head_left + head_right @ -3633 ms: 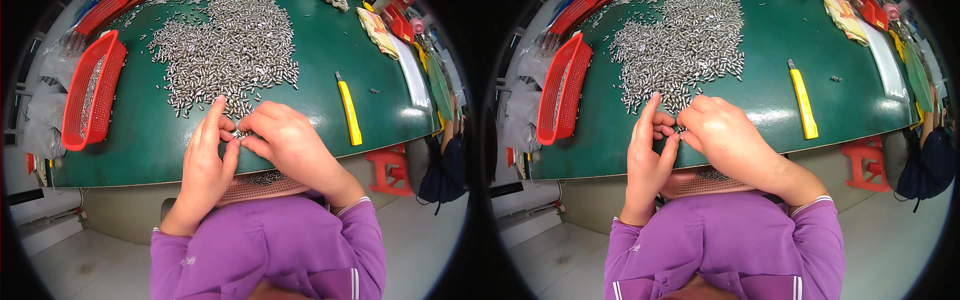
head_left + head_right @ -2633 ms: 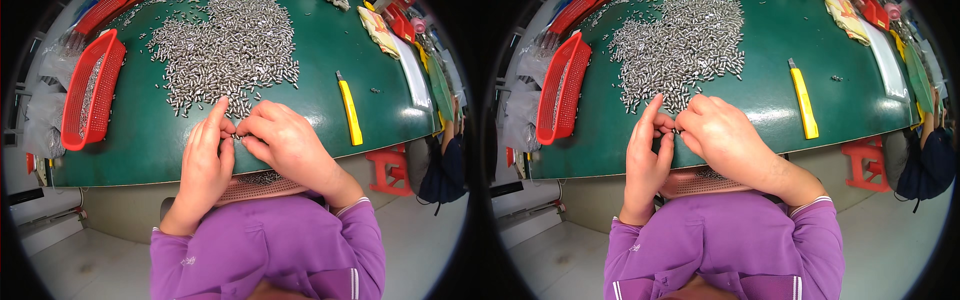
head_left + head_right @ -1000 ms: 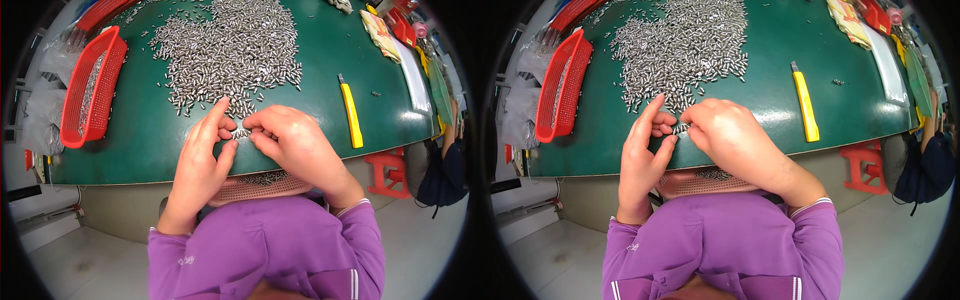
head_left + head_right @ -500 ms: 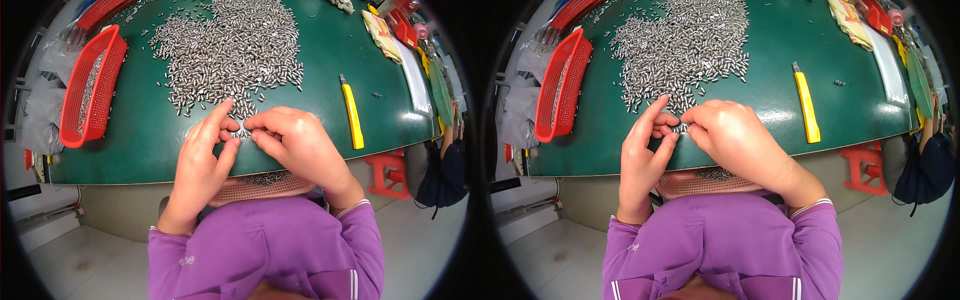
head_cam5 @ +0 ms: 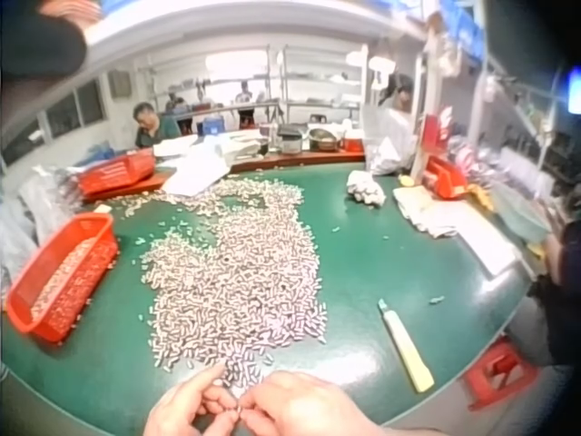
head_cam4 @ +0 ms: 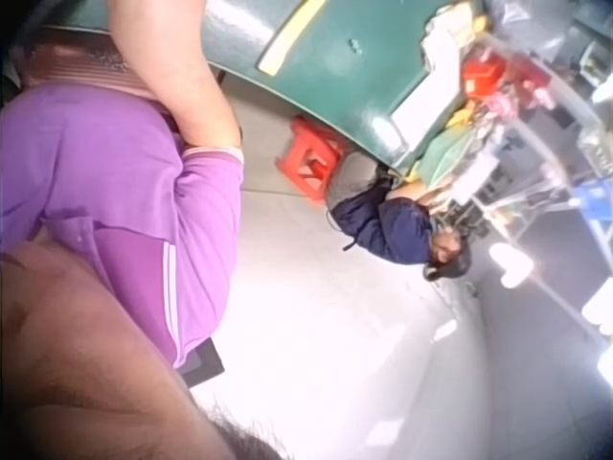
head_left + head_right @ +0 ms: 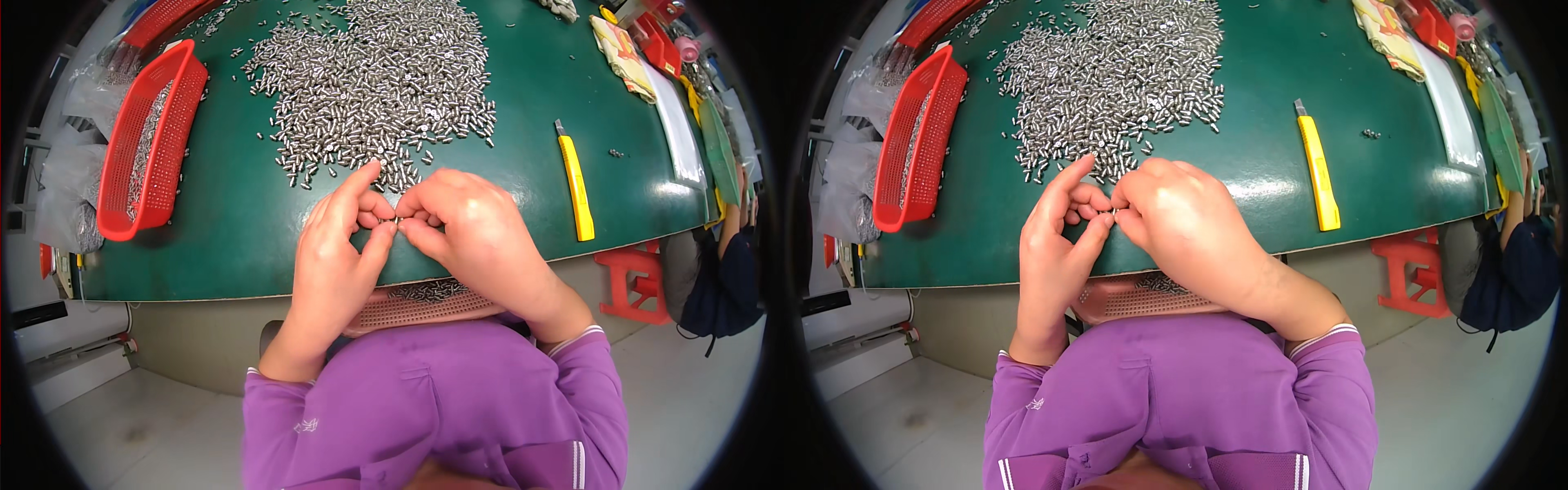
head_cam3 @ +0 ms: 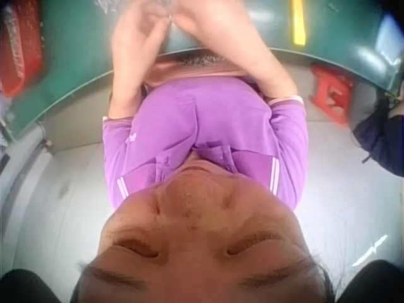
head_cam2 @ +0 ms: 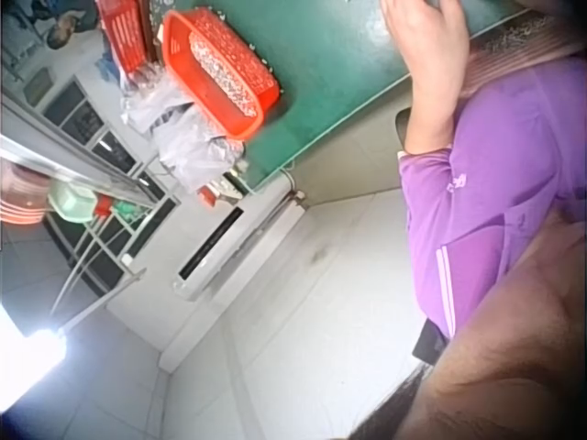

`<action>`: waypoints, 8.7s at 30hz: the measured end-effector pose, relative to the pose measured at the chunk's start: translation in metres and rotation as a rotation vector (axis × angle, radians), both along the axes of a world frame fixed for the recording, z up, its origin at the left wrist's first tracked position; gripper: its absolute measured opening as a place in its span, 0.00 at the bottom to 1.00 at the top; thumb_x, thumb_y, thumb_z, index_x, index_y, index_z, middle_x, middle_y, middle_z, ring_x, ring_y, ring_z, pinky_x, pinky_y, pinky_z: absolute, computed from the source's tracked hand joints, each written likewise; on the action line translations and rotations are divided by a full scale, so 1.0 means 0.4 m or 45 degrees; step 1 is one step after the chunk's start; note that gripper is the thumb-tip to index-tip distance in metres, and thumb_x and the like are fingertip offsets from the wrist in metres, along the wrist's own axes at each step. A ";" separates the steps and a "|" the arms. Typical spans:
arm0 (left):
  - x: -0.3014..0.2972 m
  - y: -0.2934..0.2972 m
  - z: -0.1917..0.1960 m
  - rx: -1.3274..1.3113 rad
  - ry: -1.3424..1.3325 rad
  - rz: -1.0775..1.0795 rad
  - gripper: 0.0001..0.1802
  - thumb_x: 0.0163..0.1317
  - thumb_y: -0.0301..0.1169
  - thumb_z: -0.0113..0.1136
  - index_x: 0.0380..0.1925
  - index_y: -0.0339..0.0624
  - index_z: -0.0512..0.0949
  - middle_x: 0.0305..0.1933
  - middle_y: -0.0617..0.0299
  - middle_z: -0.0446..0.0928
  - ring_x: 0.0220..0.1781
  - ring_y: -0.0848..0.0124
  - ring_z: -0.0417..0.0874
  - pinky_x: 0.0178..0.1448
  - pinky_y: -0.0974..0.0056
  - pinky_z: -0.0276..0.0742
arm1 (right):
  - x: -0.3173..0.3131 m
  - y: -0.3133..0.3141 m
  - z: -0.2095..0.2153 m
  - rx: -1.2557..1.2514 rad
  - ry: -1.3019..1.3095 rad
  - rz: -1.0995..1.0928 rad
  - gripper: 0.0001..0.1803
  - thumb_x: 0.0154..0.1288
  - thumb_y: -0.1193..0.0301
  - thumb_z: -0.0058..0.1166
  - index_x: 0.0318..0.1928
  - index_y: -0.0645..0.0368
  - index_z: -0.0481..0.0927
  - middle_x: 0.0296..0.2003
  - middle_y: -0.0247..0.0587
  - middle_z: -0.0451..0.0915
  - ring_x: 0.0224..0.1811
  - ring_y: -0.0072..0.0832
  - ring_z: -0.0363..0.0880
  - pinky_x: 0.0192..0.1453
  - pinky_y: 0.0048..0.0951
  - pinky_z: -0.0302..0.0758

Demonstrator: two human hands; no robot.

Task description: Sorting and arranging small metal pins on a workbench in a manufacturing environment.

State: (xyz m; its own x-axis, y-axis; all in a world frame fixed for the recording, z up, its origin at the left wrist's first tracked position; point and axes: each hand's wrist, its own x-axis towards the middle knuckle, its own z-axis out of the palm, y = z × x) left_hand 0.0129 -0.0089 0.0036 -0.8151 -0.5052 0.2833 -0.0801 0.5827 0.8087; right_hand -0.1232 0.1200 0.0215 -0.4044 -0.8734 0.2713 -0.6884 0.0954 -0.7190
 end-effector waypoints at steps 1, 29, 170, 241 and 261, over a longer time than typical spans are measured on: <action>0.000 0.000 0.001 0.001 0.001 -0.002 0.34 0.56 0.15 0.67 0.66 0.39 0.75 0.38 0.67 0.82 0.40 0.78 0.79 0.46 0.71 0.74 | 0.001 0.001 -0.002 0.001 0.001 -0.002 0.06 0.59 0.74 0.64 0.36 0.60 0.82 0.33 0.45 0.81 0.39 0.47 0.81 0.44 0.45 0.79; -0.004 -0.014 0.035 0.077 -0.129 -0.134 0.34 0.55 0.12 0.62 0.64 0.38 0.75 0.37 0.66 0.77 0.39 0.75 0.76 0.47 0.69 0.74 | 0.004 0.004 -0.007 -0.009 0.007 -0.010 0.08 0.57 0.74 0.66 0.37 0.59 0.82 0.35 0.43 0.80 0.41 0.45 0.81 0.46 0.44 0.79; -0.031 0.018 0.001 -0.168 0.035 -0.075 0.32 0.59 0.14 0.60 0.66 0.37 0.73 0.42 0.55 0.79 0.46 0.58 0.79 0.54 0.56 0.77 | -0.014 0.019 -0.004 -0.093 0.165 -0.047 0.08 0.61 0.78 0.62 0.42 0.60 0.80 0.37 0.45 0.78 0.42 0.48 0.79 0.48 0.45 0.77; -0.026 0.023 -0.006 -0.155 0.073 0.051 0.40 0.60 0.12 0.59 0.75 0.36 0.62 0.51 0.52 0.78 0.45 0.64 0.80 0.50 0.60 0.81 | -0.018 -0.002 -0.001 -0.019 0.315 0.061 0.09 0.59 0.76 0.64 0.42 0.56 0.83 0.37 0.38 0.77 0.41 0.39 0.77 0.47 0.39 0.76; -0.014 0.014 0.009 -0.089 0.061 -0.106 0.43 0.58 0.09 0.58 0.75 0.39 0.63 0.61 0.51 0.73 0.47 0.66 0.80 0.52 0.62 0.81 | -0.015 0.005 -0.017 -0.186 0.195 0.055 0.08 0.61 0.78 0.62 0.41 0.60 0.80 0.37 0.44 0.78 0.40 0.45 0.77 0.46 0.44 0.76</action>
